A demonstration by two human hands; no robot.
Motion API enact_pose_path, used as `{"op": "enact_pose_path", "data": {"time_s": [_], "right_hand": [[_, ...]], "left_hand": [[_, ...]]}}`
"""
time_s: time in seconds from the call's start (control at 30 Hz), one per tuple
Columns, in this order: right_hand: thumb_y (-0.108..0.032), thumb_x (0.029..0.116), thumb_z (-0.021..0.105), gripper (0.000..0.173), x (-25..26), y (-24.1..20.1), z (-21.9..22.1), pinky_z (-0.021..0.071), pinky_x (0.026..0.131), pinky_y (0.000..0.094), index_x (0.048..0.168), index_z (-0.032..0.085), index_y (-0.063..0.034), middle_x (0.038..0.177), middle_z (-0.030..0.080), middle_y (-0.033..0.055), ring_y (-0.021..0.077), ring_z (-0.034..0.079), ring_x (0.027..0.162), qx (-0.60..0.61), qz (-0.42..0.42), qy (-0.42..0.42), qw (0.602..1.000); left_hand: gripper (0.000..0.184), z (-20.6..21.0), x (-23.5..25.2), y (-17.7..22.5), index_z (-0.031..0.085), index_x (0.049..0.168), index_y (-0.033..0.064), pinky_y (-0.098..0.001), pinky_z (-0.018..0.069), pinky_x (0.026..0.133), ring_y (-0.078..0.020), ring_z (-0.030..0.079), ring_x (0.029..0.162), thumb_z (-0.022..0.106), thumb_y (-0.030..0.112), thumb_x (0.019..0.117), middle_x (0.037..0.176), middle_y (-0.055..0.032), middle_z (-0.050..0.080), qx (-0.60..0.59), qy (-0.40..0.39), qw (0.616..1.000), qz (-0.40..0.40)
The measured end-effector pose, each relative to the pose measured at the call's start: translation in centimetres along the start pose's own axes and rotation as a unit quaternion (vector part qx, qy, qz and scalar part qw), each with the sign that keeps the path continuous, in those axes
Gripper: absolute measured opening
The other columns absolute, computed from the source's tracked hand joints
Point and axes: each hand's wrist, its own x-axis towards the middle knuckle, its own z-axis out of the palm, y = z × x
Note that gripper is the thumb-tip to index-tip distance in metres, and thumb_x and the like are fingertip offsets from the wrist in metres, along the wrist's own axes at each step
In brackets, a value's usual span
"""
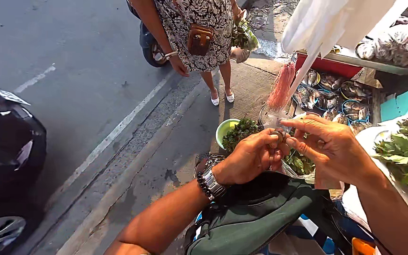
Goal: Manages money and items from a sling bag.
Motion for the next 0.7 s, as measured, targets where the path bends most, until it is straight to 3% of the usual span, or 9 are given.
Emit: {"op": "enact_pose_path", "data": {"time_s": [0.1, 0.17, 0.27, 0.47, 0.6, 0.7], "right_hand": [[-0.022, 0.0966, 0.066, 0.02, 0.8, 0.5, 1.0, 0.0494, 0.061, 0.012, 0.11, 0.076, -0.0121, 0.088, 0.063, -0.0049, -0.0031, 0.056, 0.07, -0.011, 0.0, 0.009, 1.0], [-0.021, 0.095, 0.068, 0.016, 1.1, 0.8, 1.0, 0.0484, 0.06, 0.0122, 0.104, 0.077, -0.0113, 0.085, 0.061, -0.005, -0.0028, 0.055, 0.068, -0.01, 0.0, 0.023, 1.0], [-0.021, 0.0937, 0.069, 0.014, 1.3, 0.9, 1.1, 0.0472, 0.058, 0.0109, 0.099, 0.077, -0.0107, 0.083, 0.059, -0.005, -0.0034, 0.054, 0.066, -0.006, 0.009, 0.018, 1.0], [-0.018, 0.0942, 0.066, 0.018, 1.3, 1.1, 1.2, 0.0513, 0.062, 0.0109, 0.103, 0.078, -0.0091, 0.088, 0.061, -0.003, -0.0035, 0.058, 0.07, -0.032, 0.009, -0.005, 0.999], [-0.027, 0.0939, 0.07, 0.026, 1.4, 0.8, 0.7, 0.0449, 0.058, 0.0108, 0.115, 0.077, -0.0133, 0.089, 0.06, -0.0053, -0.0042, 0.052, 0.068, -0.022, -0.011, -0.018, 1.0], [-0.029, 0.0923, 0.071, 0.019, 1.3, 0.9, 1.1, 0.0471, 0.059, 0.0153, 0.106, 0.08, -0.0182, 0.092, 0.06, -0.0042, -0.0022, 0.054, 0.07, -0.051, -0.03, -0.028, 0.998]], "left_hand": [[0.053, 0.3, 0.2, 0.0, 0.061, 0.11, 0.0062, -0.0263, 0.0569, 0.071, -0.0136, 0.066, 0.079, 0.019, 0.038, 0.1122, 0.095, -0.0081, 0.067, -0.005, 0.001, 1.0, 0.008], [0.064, 0.3, 0.1, 0.2, 0.061, 0.119, 0.0008, -0.0346, 0.06, 0.086, -0.0227, 0.072, 0.095, 0.015, 0.044, 0.1119, 0.107, -0.0162, 0.07, -0.038, -0.006, 0.999, 0.013], [0.068, 0.5, 0.0, 0.2, 0.06, 0.122, -0.0027, -0.0424, 0.0549, 0.102, -0.0308, 0.07, 0.112, 0.015, 0.047, 0.1117, 0.117, -0.0214, 0.069, -0.102, 0.02, 0.995, 0.004], [0.07, 0.0, 0.3, -0.5, 0.055, 0.133, -0.0039, -0.0428, 0.0493, 0.109, -0.0321, 0.064, 0.12, 0.019, 0.052, 0.1105, 0.126, -0.0236, 0.063, -0.23, 0.031, 0.973, -0.018], [0.07, -0.3, 0.1, -0.6, 0.056, 0.132, -0.0028, -0.044, 0.0498, 0.108, -0.0318, 0.064, 0.119, 0.021, 0.054, 0.1097, 0.125, -0.0226, 0.063, -0.235, 0.035, 0.971, -0.005], [0.073, -0.3, 0.0, -0.5, 0.055, 0.136, -0.0013, -0.044, 0.0466, 0.111, -0.0308, 0.061, 0.124, 0.022, 0.057, 0.1084, 0.129, -0.0218, 0.061, -0.227, 0.01, 0.974, 0.001]]}}
